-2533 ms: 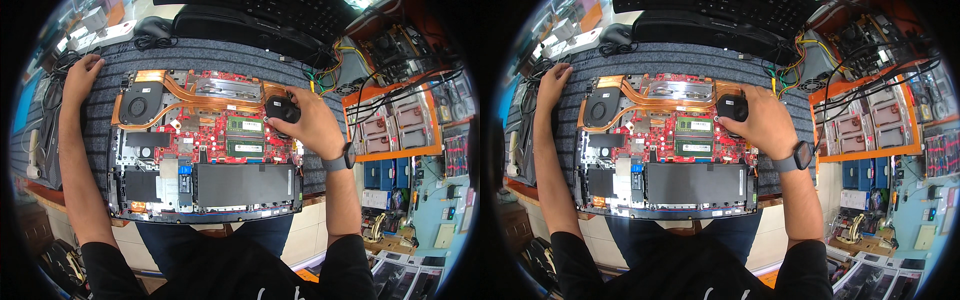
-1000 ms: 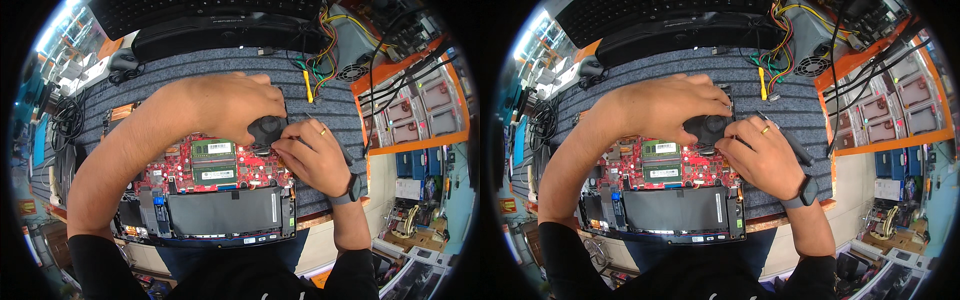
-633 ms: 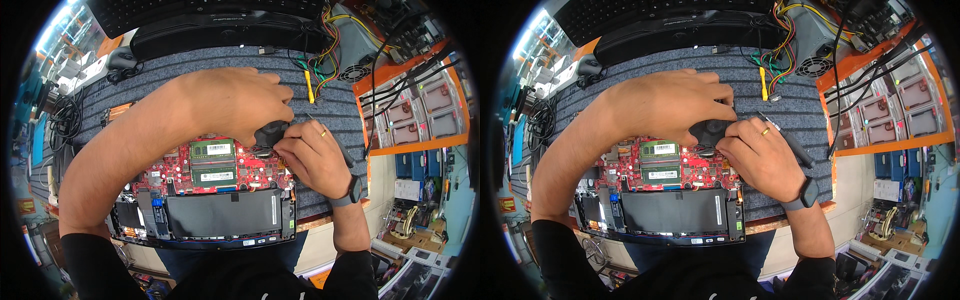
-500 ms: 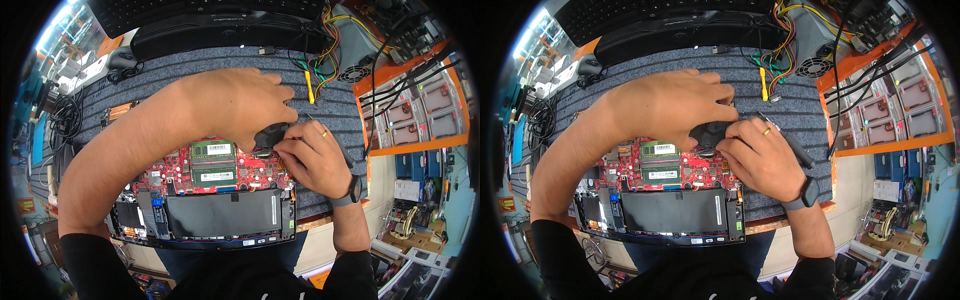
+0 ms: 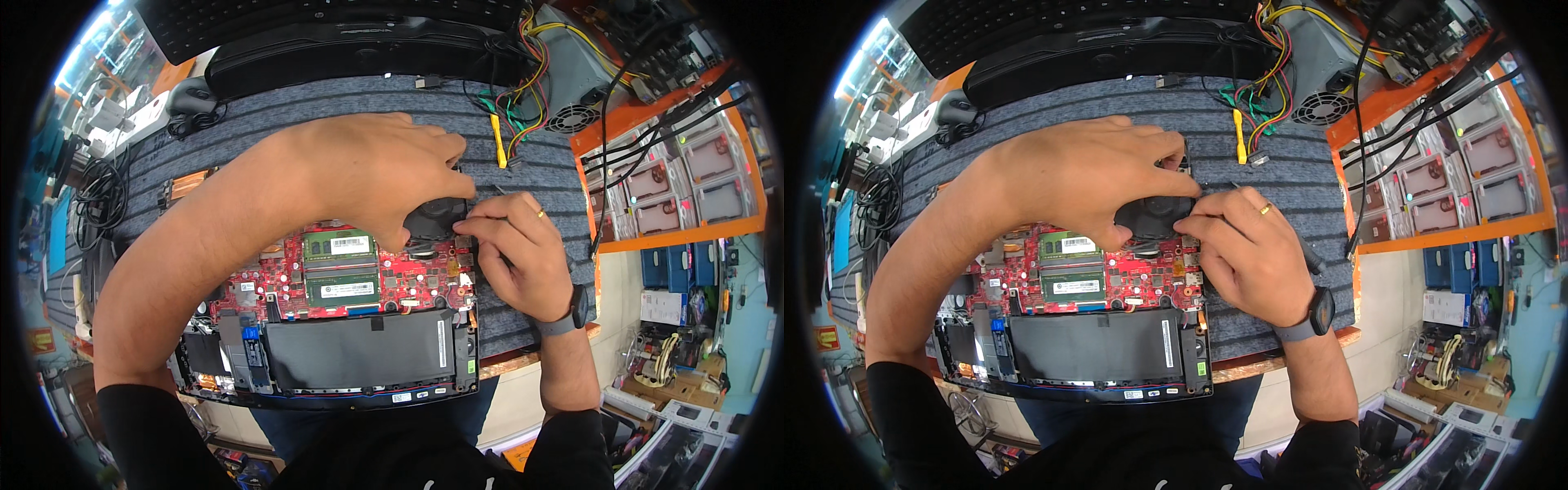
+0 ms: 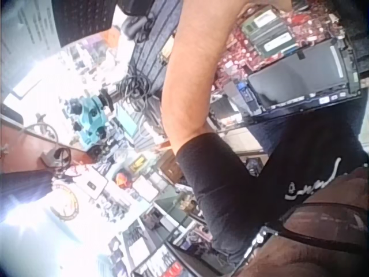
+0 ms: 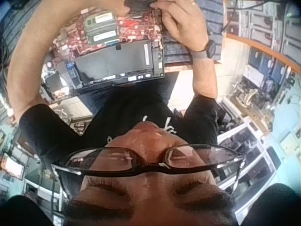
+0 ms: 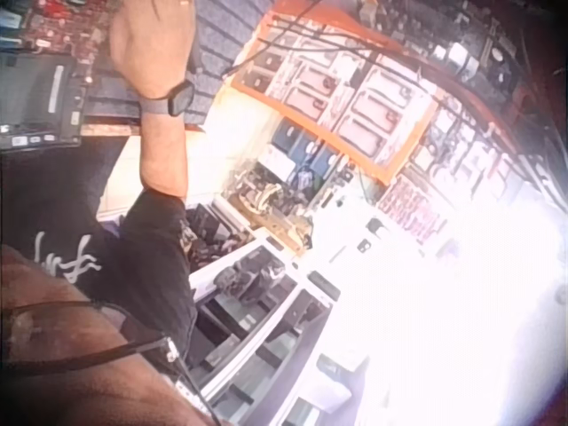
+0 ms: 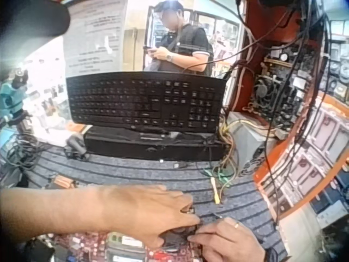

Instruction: The person uses a screwdriver to loosen and tighten screws on a laptop's internal cooling fan, removes the fan, and manipulates its electrical connector on the motherboard.

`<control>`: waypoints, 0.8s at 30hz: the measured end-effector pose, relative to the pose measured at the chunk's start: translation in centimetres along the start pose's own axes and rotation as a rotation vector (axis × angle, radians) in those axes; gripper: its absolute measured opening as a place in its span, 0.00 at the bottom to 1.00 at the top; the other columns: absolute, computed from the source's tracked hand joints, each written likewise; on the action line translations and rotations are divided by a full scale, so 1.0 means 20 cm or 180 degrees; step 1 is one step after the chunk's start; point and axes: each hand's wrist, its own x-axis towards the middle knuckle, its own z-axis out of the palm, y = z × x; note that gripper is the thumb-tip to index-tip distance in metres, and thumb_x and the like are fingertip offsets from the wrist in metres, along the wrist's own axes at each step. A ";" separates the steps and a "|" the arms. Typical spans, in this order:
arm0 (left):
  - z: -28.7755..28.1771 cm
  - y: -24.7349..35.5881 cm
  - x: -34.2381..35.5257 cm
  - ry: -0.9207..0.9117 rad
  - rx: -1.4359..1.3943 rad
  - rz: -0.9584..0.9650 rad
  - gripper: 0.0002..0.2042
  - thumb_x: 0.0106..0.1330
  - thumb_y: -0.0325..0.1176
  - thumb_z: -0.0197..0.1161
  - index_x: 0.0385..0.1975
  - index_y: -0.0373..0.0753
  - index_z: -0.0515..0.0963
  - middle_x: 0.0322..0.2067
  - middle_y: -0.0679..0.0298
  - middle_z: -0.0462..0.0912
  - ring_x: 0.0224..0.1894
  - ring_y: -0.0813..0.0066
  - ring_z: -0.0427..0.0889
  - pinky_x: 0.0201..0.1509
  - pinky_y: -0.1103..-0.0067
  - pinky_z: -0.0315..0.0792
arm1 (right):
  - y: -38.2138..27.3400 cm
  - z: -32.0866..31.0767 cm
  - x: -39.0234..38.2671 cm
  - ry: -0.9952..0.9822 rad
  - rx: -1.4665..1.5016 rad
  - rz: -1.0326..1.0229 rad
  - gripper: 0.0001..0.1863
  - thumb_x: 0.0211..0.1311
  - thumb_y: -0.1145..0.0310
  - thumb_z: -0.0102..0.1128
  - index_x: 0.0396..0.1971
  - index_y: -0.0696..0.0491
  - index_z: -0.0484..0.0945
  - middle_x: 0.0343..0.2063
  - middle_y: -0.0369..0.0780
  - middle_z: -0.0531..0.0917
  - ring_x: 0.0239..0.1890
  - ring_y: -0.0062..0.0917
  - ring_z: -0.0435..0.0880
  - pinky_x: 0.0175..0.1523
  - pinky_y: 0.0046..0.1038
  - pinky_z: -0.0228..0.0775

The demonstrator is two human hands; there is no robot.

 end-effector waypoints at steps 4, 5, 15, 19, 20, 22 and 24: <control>0.00 0.00 0.00 -0.0054 -0.0010 -0.0104 0.36 0.46 0.38 0.81 0.61 0.46 0.80 0.51 0.60 0.78 0.54 0.59 0.81 0.61 0.67 0.73 | 0.00 0.00 -0.01 -0.0128 -0.0024 0.0019 0.18 0.46 0.82 0.67 0.40 0.52 0.87 0.41 0.38 0.81 0.42 0.35 0.81 0.46 0.35 0.76; 0.01 0.00 0.01 -0.0031 -0.0004 -0.0087 0.36 0.46 0.38 0.81 0.61 0.46 0.81 0.51 0.60 0.78 0.54 0.59 0.81 0.61 0.67 0.73 | 0.00 -0.01 -0.01 -0.0157 -0.0040 0.0022 0.18 0.46 0.81 0.67 0.40 0.52 0.87 0.41 0.38 0.81 0.42 0.35 0.81 0.46 0.35 0.75; 0.00 0.01 0.01 -0.0040 0.0064 -0.0093 0.36 0.44 0.37 0.83 0.60 0.47 0.81 0.51 0.61 0.79 0.55 0.60 0.81 0.62 0.66 0.73 | 0.00 -0.01 0.00 -0.0177 -0.0021 -0.0001 0.17 0.46 0.81 0.68 0.39 0.51 0.86 0.40 0.37 0.80 0.41 0.34 0.80 0.45 0.35 0.74; 0.01 0.00 0.01 0.0000 0.0009 -0.0091 0.36 0.44 0.36 0.82 0.60 0.47 0.81 0.51 0.60 0.79 0.56 0.58 0.80 0.62 0.65 0.74 | 0.01 -0.02 -0.01 -0.0278 -0.0072 -0.0024 0.16 0.47 0.81 0.67 0.38 0.50 0.86 0.41 0.37 0.81 0.41 0.34 0.81 0.45 0.35 0.74; 0.01 -0.01 0.01 0.0015 0.0014 -0.0062 0.36 0.44 0.37 0.82 0.60 0.47 0.81 0.51 0.60 0.79 0.56 0.58 0.80 0.61 0.65 0.74 | 0.01 -0.03 -0.01 -0.0339 -0.0076 -0.0050 0.16 0.47 0.81 0.67 0.39 0.50 0.86 0.41 0.37 0.81 0.41 0.34 0.81 0.45 0.35 0.74; 0.02 -0.03 0.01 0.0034 0.0040 -0.0033 0.36 0.45 0.37 0.81 0.60 0.46 0.80 0.51 0.60 0.79 0.56 0.57 0.79 0.60 0.64 0.75 | 0.01 -0.03 -0.01 -0.0399 -0.0103 -0.0087 0.16 0.48 0.80 0.67 0.38 0.50 0.86 0.41 0.36 0.81 0.41 0.34 0.81 0.45 0.35 0.73; 0.01 -0.05 0.01 0.0032 0.0081 -0.0014 0.35 0.45 0.37 0.80 0.60 0.46 0.80 0.50 0.59 0.79 0.56 0.57 0.79 0.59 0.63 0.76 | 0.01 -0.03 -0.02 -0.0390 -0.0155 -0.0088 0.15 0.48 0.80 0.67 0.38 0.50 0.86 0.41 0.36 0.81 0.41 0.33 0.80 0.44 0.34 0.73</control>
